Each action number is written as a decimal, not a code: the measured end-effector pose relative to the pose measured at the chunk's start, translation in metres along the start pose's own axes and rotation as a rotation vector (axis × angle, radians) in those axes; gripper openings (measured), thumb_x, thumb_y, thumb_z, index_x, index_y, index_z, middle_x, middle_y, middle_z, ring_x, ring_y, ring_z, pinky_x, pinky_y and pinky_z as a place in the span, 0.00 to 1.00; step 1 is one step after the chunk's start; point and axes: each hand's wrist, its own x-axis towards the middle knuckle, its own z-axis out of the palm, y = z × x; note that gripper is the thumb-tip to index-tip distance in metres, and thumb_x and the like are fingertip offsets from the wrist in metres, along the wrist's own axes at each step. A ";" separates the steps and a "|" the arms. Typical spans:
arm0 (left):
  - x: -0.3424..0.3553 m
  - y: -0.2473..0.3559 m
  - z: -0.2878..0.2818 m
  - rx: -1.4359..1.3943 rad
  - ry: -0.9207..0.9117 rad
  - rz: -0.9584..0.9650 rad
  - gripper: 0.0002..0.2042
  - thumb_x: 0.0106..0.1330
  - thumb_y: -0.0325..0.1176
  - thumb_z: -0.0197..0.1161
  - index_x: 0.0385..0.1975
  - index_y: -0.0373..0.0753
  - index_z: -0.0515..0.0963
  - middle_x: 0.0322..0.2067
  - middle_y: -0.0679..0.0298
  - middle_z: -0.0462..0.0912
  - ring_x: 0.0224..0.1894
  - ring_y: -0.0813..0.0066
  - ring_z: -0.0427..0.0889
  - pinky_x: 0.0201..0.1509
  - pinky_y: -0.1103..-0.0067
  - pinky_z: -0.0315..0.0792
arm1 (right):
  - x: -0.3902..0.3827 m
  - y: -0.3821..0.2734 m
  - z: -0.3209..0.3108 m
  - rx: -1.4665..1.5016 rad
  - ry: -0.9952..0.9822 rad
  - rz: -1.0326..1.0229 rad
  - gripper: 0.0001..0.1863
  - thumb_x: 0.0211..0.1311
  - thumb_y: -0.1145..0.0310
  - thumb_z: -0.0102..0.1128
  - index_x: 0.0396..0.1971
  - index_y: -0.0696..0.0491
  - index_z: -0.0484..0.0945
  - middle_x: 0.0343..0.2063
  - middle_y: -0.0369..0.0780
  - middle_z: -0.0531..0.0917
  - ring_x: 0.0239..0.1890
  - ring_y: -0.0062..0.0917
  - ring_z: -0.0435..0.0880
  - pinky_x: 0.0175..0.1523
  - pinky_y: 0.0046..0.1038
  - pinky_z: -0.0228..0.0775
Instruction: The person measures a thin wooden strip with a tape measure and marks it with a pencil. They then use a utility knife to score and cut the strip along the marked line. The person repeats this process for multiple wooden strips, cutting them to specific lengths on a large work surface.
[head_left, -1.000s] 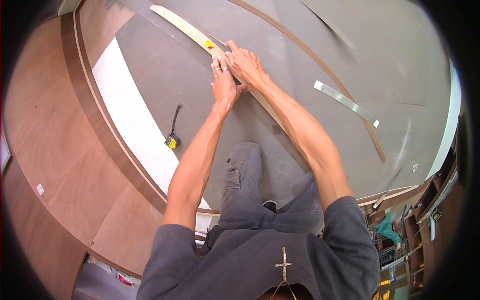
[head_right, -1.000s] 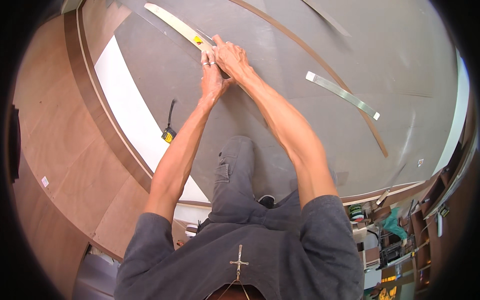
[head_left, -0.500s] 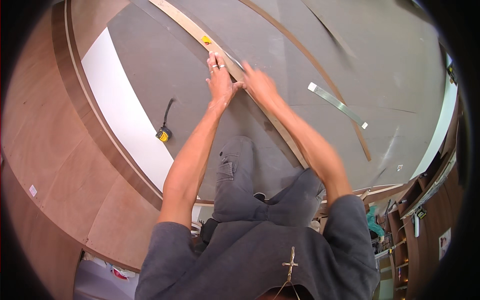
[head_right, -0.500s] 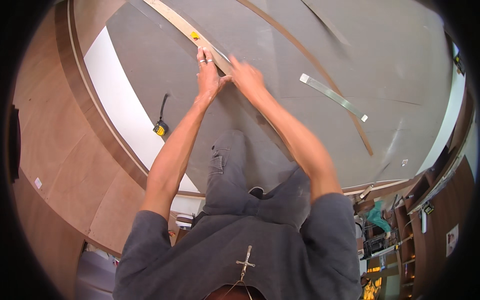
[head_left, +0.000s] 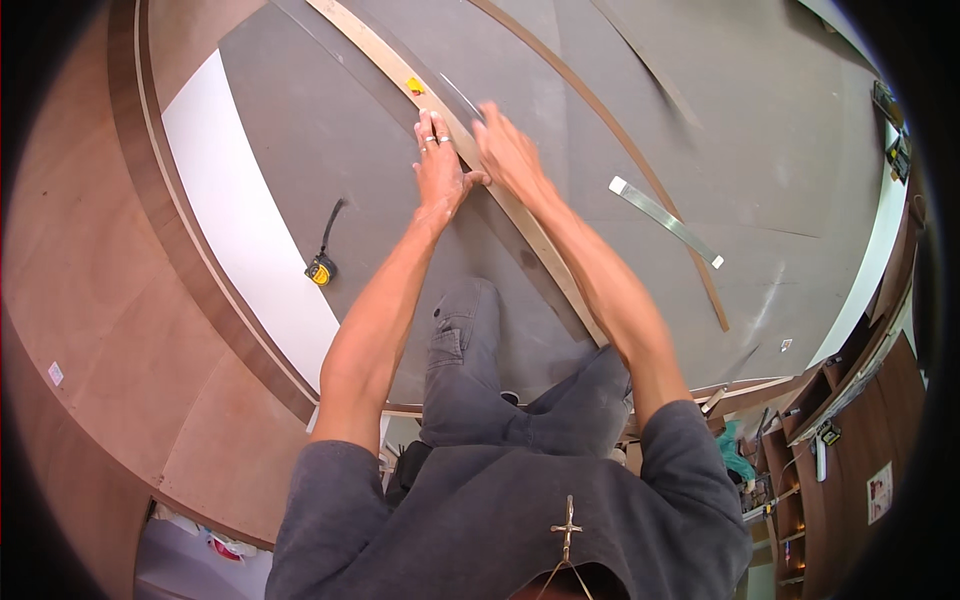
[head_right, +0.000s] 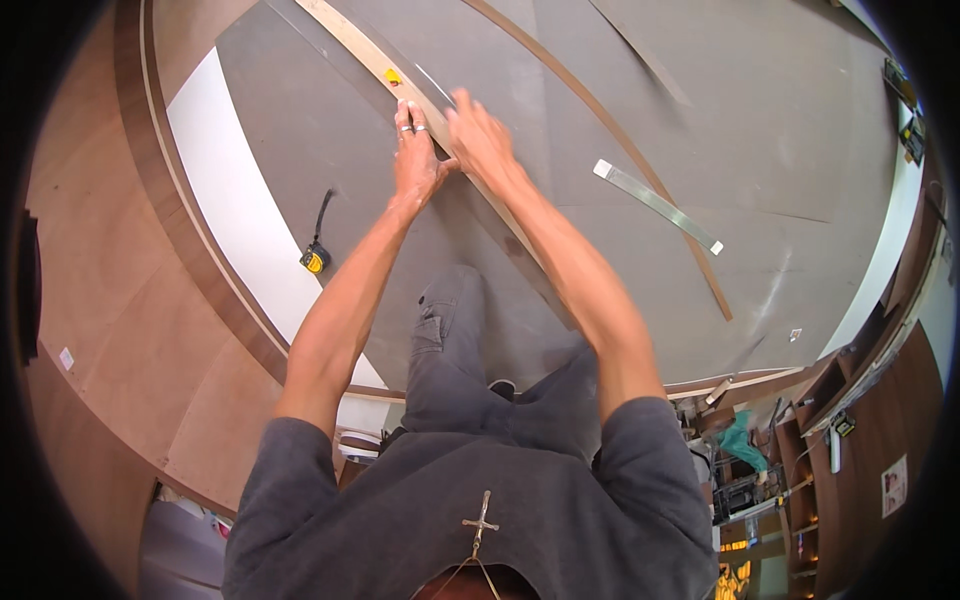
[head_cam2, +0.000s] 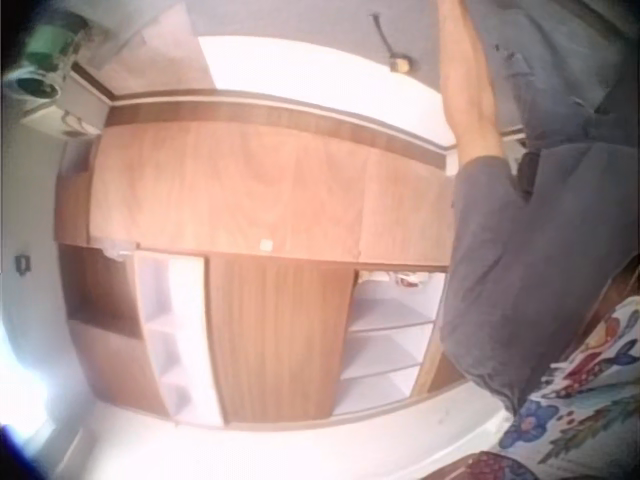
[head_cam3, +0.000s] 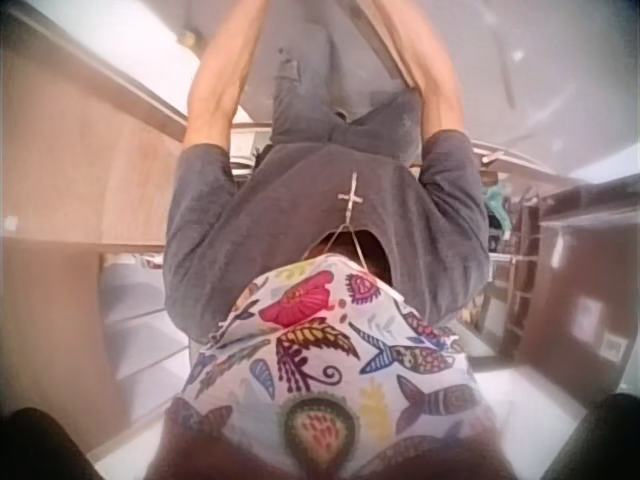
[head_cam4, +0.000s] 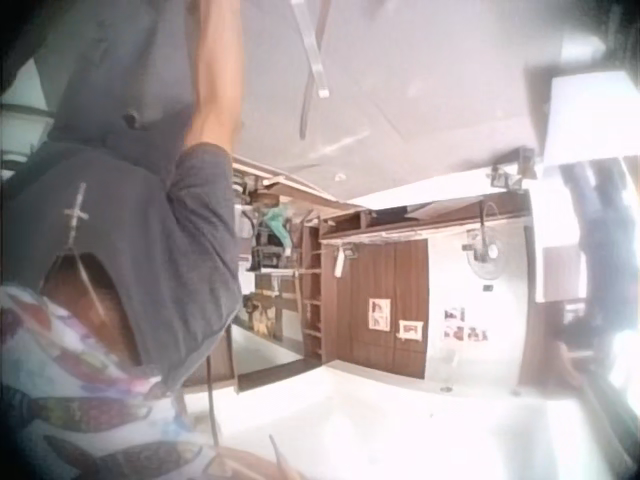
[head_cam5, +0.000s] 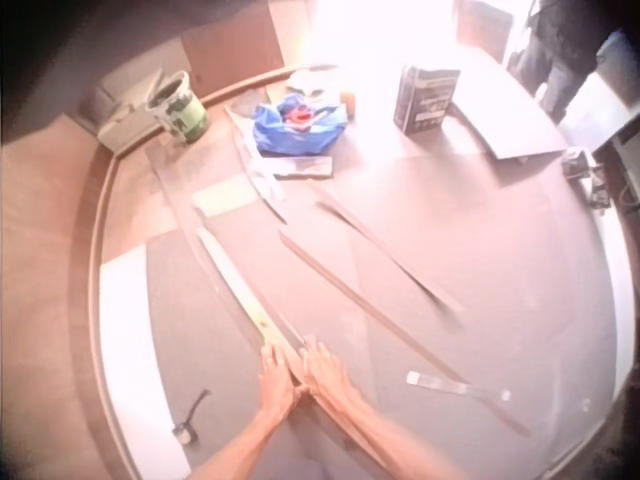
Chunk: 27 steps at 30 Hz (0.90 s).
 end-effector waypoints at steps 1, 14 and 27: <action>0.000 0.001 -0.001 -0.010 -0.011 -0.001 0.67 0.41 0.35 0.89 0.80 0.34 0.43 0.83 0.58 0.34 0.83 0.49 0.42 0.71 0.33 0.61 | 0.029 -0.010 0.007 -0.021 -0.029 -0.013 0.18 0.80 0.58 0.45 0.59 0.53 0.67 0.49 0.60 0.83 0.48 0.60 0.84 0.53 0.56 0.75; -0.005 0.003 -0.004 0.008 -0.054 -0.035 0.68 0.42 0.36 0.89 0.81 0.37 0.43 0.82 0.55 0.34 0.83 0.48 0.42 0.72 0.34 0.59 | -0.061 0.042 0.013 -0.213 -0.109 -0.012 0.23 0.80 0.58 0.49 0.69 0.48 0.64 0.37 0.55 0.85 0.39 0.55 0.85 0.41 0.53 0.77; -0.001 0.010 -0.012 -0.047 -0.063 -0.042 0.67 0.43 0.33 0.87 0.81 0.38 0.41 0.83 0.60 0.35 0.83 0.53 0.40 0.72 0.31 0.58 | -0.019 0.006 0.007 -0.146 0.045 -0.050 0.15 0.79 0.62 0.51 0.57 0.52 0.68 0.40 0.54 0.84 0.42 0.57 0.83 0.44 0.55 0.75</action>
